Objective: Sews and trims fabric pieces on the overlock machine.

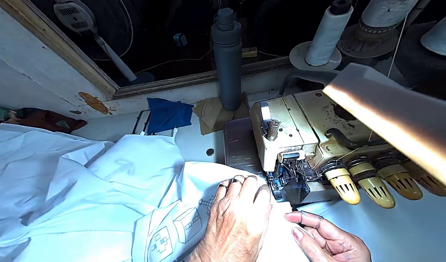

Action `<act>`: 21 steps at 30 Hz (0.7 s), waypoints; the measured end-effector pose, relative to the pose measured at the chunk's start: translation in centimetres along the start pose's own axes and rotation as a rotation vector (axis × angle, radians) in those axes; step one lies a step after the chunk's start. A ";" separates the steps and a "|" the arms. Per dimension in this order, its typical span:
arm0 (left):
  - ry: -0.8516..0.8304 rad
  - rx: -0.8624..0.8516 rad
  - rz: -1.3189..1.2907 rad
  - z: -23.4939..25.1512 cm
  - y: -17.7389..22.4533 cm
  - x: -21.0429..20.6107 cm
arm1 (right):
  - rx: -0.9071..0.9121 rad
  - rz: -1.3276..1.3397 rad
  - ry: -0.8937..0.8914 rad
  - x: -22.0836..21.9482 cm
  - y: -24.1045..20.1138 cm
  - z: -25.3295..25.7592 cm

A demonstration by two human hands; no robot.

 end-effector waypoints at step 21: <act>-0.119 0.054 0.099 -0.7 1.5 0.8 | 0.000 -0.004 0.059 1.1 -0.3 -0.6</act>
Point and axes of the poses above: each hand's wrist, its own z-axis towards the middle knuckle, its own x-axis out of the back of the hand, y = z × x, the point moved 8 cm from there along z, towards the middle knuckle, and after that the axes turned 15 degrees about z, right-handed, at the moved point
